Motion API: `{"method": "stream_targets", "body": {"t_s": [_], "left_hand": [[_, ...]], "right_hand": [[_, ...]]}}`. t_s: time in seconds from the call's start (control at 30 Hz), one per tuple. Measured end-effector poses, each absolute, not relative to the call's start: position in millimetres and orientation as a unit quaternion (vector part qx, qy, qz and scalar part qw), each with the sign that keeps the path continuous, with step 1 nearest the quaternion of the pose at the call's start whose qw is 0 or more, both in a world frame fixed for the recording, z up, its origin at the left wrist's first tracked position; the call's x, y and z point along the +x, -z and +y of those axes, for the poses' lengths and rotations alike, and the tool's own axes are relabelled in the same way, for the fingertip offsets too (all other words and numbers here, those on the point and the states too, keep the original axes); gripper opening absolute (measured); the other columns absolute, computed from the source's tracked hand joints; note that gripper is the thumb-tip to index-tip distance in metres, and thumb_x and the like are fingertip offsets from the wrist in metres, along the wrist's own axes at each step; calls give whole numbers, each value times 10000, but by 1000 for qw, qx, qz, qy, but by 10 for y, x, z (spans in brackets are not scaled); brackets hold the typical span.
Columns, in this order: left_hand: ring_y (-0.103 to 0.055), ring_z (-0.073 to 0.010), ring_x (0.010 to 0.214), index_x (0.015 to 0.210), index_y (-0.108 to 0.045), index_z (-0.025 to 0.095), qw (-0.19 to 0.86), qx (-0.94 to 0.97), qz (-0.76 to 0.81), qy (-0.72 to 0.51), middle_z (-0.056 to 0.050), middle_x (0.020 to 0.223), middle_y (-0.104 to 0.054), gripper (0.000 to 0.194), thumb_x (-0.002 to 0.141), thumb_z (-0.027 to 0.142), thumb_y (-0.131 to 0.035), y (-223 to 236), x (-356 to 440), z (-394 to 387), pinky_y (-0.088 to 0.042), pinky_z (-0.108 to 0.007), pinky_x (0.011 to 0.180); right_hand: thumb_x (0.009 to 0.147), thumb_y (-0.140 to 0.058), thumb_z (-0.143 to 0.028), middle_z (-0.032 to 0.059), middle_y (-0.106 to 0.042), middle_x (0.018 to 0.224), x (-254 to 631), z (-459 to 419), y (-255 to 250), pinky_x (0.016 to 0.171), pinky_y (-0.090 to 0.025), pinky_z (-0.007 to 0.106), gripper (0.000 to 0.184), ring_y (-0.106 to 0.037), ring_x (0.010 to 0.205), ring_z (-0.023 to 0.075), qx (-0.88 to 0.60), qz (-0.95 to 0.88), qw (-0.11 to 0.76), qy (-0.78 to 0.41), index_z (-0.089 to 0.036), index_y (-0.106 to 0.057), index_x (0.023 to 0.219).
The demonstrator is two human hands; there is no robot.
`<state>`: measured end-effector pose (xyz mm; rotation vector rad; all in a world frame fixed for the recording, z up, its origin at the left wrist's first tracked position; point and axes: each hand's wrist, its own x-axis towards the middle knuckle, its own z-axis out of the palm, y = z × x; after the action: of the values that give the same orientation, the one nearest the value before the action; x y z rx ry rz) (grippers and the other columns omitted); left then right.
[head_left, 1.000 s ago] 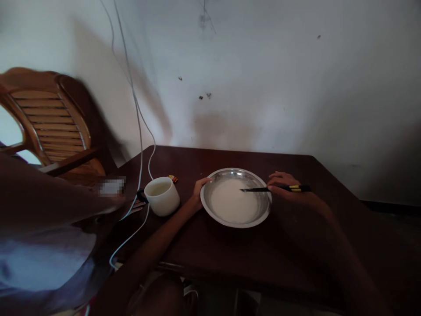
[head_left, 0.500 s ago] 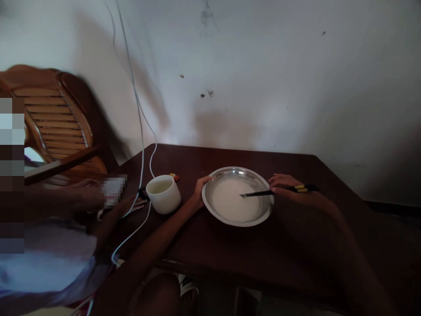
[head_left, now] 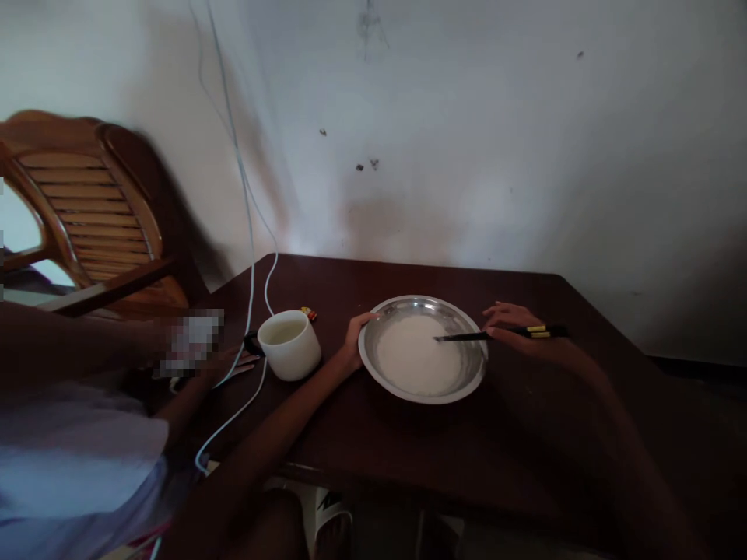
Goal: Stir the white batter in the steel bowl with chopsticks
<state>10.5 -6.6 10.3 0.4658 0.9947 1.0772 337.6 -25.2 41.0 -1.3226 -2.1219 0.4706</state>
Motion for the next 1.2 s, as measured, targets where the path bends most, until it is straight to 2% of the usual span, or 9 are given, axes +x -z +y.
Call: {"method": "stream_targets", "body": {"t_s": [0.2,0.33,0.43,0.57,0.7,0.87,0.97,1.07,1.2], "left_hand": [[-601,-183,517,689,-701,119,722,199,449,-488,-57,543,-659,146,746,218,-609,-147,114,-75,-459,-285,599],[-625,-186,558,702,-712,115,731,196,433,-489,-71,608,-690,147,752,219,-620,-108,98,-53,-478,-291,647],[-637,-199,596,693,-715,121,731,198,430,-492,-73,614,-691,152,747,231,-626,-58,86,-40,-478,-304,683],[-627,-204,587,697,-729,108,734,202,428,-487,-90,629,-706,170,729,232,-617,-48,91,-47,-491,-323,686],[-614,-190,560,695,-731,101,727,200,432,-495,-89,624,-704,160,717,219,-626,-63,98,-50,-485,-299,639],[-641,-216,608,761,-746,102,726,207,427,-498,-80,621,-701,188,740,226,-605,-53,91,-48,-502,-326,692],[-638,-211,613,764,-754,89,727,200,434,-493,-93,635,-708,217,758,224,-584,-78,102,-69,-503,-330,710],[-642,-216,617,747,-756,81,728,196,435,-491,-111,651,-718,236,770,217,-564,-134,127,-95,-509,-337,711],[-608,-186,566,680,-724,97,722,190,448,-492,-87,596,-694,236,792,200,-543,-185,144,-109,-491,-300,650]], "right_hand": [[858,-567,-657,53,-608,1373,3153,-412,-535,1190,-365,552,415,-438,1433,312,-425,-834,217,-277,-297,-763,919],[870,-542,-609,75,-626,1347,2933,-271,-301,1174,-356,601,400,-453,1418,335,-463,-816,281,-202,-283,-761,947],[847,-550,-659,90,-683,1234,3162,-183,-239,1171,-366,602,440,-510,1360,352,-496,-787,332,-158,-271,-752,895],[815,-552,-751,78,-695,1216,3456,-242,-389,1149,-418,578,510,-522,1351,349,-472,-801,297,-220,-280,-747,840],[855,-552,-702,58,-671,1289,3212,-322,-405,1157,-430,530,466,-477,1405,315,-414,-839,260,-240,-285,-761,859],[898,-504,-624,67,-690,1242,3017,-192,-146,1146,-417,568,427,-544,1334,309,-463,-812,326,-144,-283,-760,930],[859,-520,-693,78,-712,1161,3278,-137,-154,1128,-423,599,472,-576,1284,337,-497,-783,349,-135,-276,-740,865],[838,-516,-753,68,-707,1188,3487,-206,-304,1128,-447,567,514,-572,1294,335,-470,-801,318,-192,-283,-725,819],[858,-534,-710,50,-667,1290,3271,-345,-406,1120,-474,507,465,-545,1338,309,-425,-831,253,-256,-302,-752,905]]}}
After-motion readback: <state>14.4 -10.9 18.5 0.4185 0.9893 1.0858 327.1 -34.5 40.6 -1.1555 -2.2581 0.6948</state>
